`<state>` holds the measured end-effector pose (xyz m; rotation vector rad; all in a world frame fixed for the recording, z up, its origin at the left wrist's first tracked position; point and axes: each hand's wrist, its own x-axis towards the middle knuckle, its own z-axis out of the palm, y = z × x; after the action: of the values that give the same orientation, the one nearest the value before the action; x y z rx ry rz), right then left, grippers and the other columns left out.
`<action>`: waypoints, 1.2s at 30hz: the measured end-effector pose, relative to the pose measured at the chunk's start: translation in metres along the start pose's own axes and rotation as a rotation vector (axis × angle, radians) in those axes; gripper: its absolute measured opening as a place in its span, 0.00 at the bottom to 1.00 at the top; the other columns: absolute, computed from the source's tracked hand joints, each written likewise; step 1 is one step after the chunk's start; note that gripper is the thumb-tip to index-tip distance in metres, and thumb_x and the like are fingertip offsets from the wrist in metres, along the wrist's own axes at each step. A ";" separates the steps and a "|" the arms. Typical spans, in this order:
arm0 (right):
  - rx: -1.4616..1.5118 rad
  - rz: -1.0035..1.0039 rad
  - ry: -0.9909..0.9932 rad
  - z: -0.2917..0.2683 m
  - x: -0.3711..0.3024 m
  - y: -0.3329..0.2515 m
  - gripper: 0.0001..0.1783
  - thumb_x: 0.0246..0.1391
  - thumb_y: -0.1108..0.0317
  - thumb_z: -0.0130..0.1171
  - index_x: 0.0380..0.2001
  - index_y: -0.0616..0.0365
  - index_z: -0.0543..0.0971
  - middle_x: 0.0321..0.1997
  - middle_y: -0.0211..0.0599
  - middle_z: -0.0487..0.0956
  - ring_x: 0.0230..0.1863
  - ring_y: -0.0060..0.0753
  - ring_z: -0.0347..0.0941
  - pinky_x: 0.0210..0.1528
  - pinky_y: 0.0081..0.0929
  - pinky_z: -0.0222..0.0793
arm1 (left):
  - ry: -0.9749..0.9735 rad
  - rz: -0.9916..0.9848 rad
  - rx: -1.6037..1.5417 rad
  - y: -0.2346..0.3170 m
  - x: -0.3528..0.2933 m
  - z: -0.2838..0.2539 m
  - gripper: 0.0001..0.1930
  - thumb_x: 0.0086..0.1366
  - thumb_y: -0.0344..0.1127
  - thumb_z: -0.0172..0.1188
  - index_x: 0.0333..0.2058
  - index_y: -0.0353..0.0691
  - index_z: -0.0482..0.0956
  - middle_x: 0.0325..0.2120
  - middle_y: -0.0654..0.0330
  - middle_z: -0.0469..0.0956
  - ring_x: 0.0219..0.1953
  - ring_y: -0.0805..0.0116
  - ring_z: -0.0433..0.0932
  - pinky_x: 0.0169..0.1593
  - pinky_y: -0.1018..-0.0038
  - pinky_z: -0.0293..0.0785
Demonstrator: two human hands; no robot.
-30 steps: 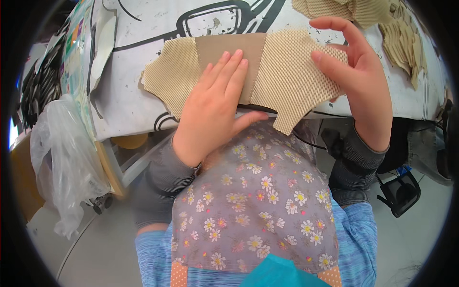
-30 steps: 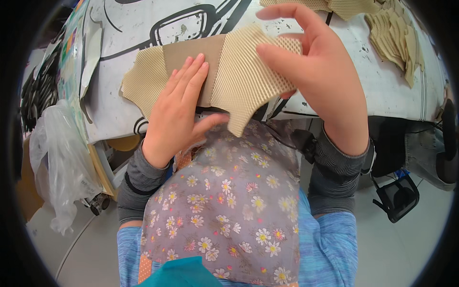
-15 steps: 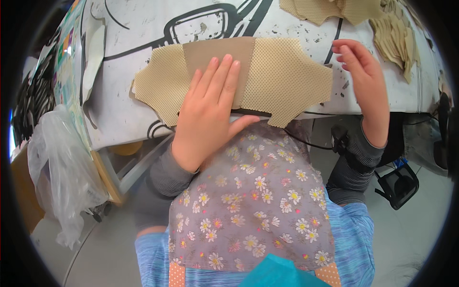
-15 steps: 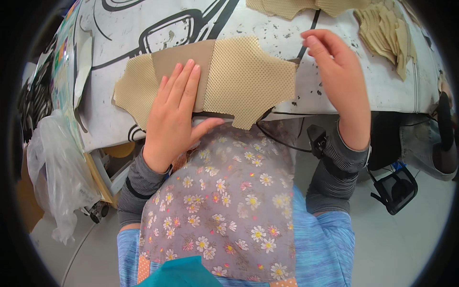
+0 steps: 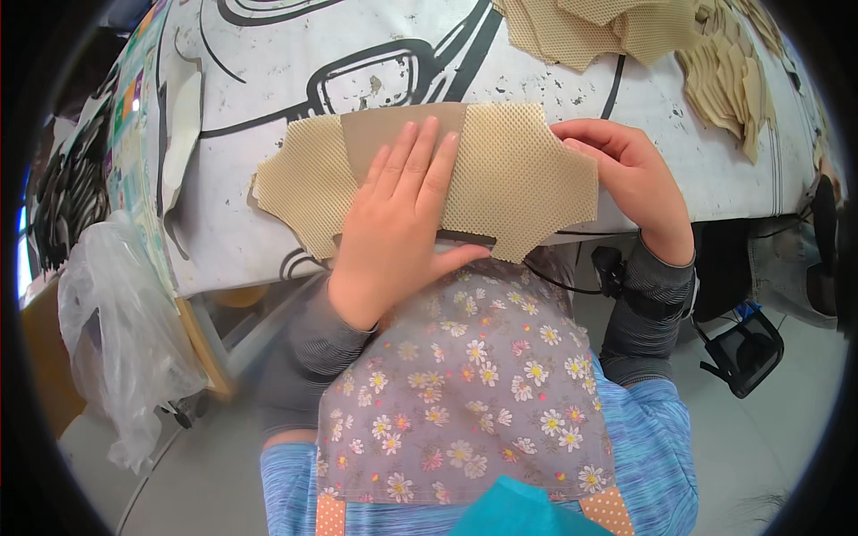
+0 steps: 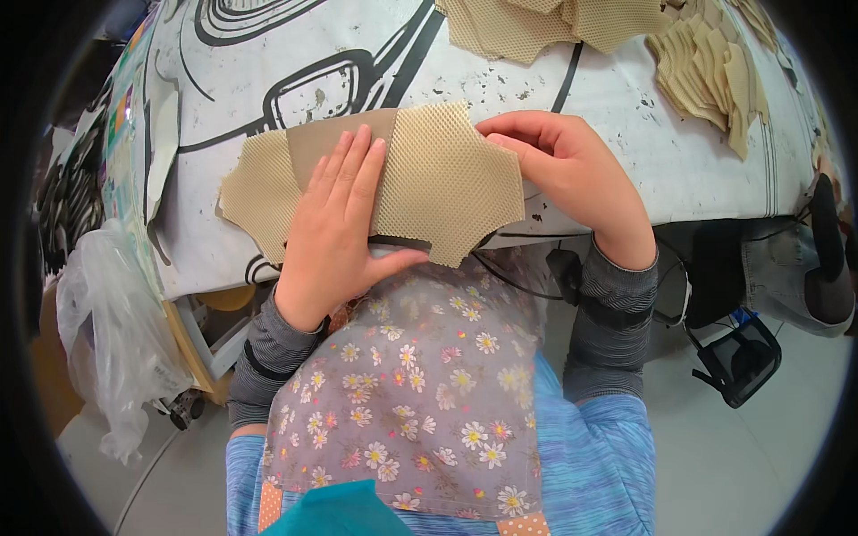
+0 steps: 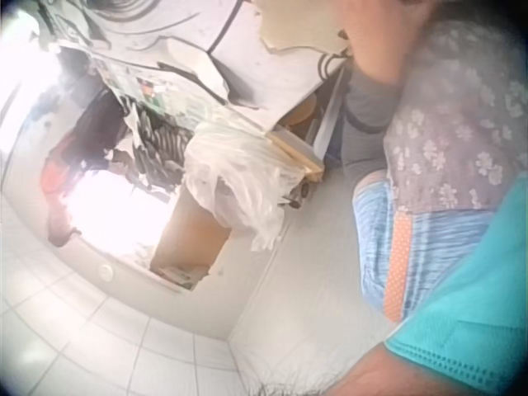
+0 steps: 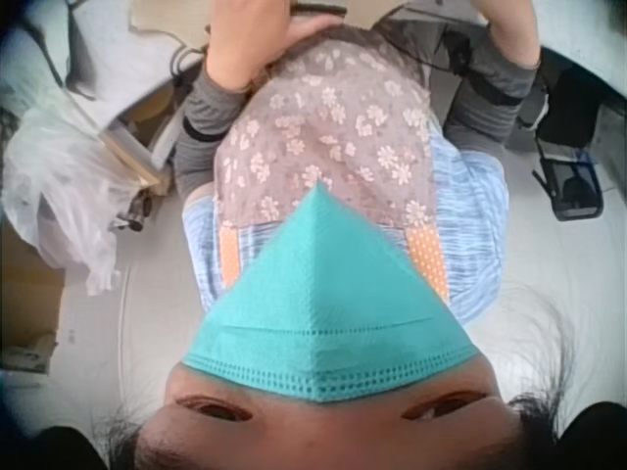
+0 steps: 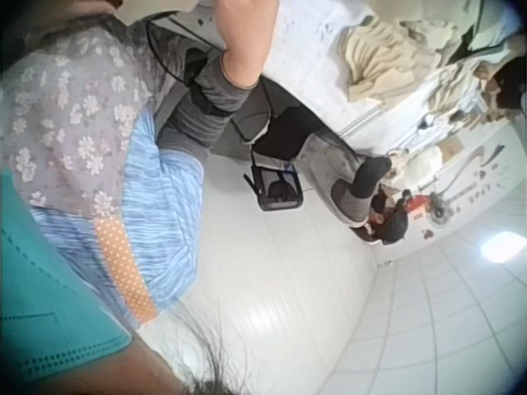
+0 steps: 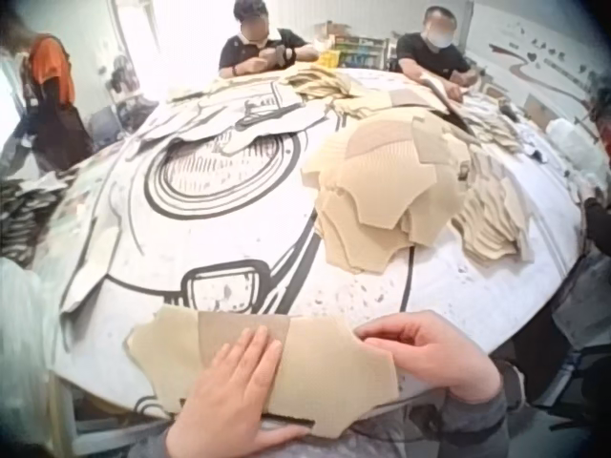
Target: Assembling and checking the alignment of various shoe upper components at a manufacturing workstation.
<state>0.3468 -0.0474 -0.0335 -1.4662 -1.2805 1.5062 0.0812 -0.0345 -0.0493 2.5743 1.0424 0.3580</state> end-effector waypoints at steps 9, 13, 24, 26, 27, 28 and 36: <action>-0.045 0.070 0.017 0.007 -0.016 0.000 0.09 0.57 0.70 0.55 0.29 0.67 0.77 0.25 0.21 0.74 0.30 0.11 0.66 0.33 0.15 0.63 | -0.033 -0.011 0.044 0.001 -0.007 0.004 0.52 0.47 0.59 0.68 0.64 0.32 0.56 0.64 0.46 0.57 0.66 0.48 0.57 0.65 0.54 0.57; 0.024 0.006 0.085 0.019 -0.027 -0.006 0.08 0.56 0.70 0.56 0.28 0.66 0.76 0.24 0.21 0.73 0.30 0.11 0.64 0.33 0.15 0.62 | -0.114 -0.009 0.036 0.004 -0.009 0.000 0.54 0.43 0.54 0.70 0.64 0.33 0.55 0.65 0.47 0.57 0.67 0.48 0.56 0.65 0.54 0.55; 0.225 0.067 0.099 0.028 -0.031 -0.015 0.11 0.57 0.68 0.57 0.25 0.64 0.77 0.23 0.17 0.72 0.26 0.07 0.62 0.27 0.12 0.57 | -0.172 0.002 0.013 0.010 -0.010 0.002 0.55 0.37 0.46 0.75 0.64 0.35 0.56 0.65 0.49 0.57 0.66 0.47 0.57 0.65 0.51 0.56; 0.227 0.056 0.098 0.026 -0.026 -0.012 0.10 0.56 0.67 0.57 0.25 0.63 0.78 0.23 0.17 0.73 0.26 0.07 0.63 0.26 0.12 0.56 | -0.161 -0.026 0.012 0.011 -0.010 0.003 0.54 0.34 0.34 0.70 0.65 0.37 0.56 0.65 0.49 0.57 0.67 0.48 0.56 0.66 0.52 0.55; 0.226 0.039 0.096 0.025 -0.023 -0.010 0.10 0.56 0.67 0.57 0.26 0.63 0.78 0.22 0.17 0.73 0.25 0.07 0.63 0.25 0.11 0.56 | -0.163 -0.031 0.007 0.012 -0.009 0.003 0.54 0.34 0.34 0.70 0.65 0.37 0.56 0.65 0.49 0.57 0.67 0.48 0.56 0.66 0.52 0.55; 0.222 0.048 0.092 0.025 -0.021 -0.009 0.10 0.56 0.67 0.57 0.26 0.63 0.78 0.22 0.17 0.73 0.25 0.07 0.63 0.25 0.11 0.56 | -0.150 -0.036 0.013 0.013 -0.009 0.004 0.53 0.34 0.33 0.70 0.65 0.37 0.57 0.65 0.50 0.58 0.67 0.48 0.57 0.65 0.52 0.56; 0.418 0.115 0.163 0.024 -0.010 -0.005 0.08 0.54 0.68 0.58 0.30 0.61 0.81 0.25 0.22 0.78 0.25 0.10 0.69 0.27 0.11 0.61 | -0.025 -0.011 0.071 0.009 -0.011 0.012 0.51 0.34 0.41 0.75 0.62 0.44 0.63 0.63 0.53 0.61 0.63 0.49 0.61 0.61 0.52 0.63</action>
<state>0.3241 -0.0598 -0.0287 -1.3661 -0.7395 1.5763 0.0836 -0.0516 -0.0580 2.6271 1.0787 0.2895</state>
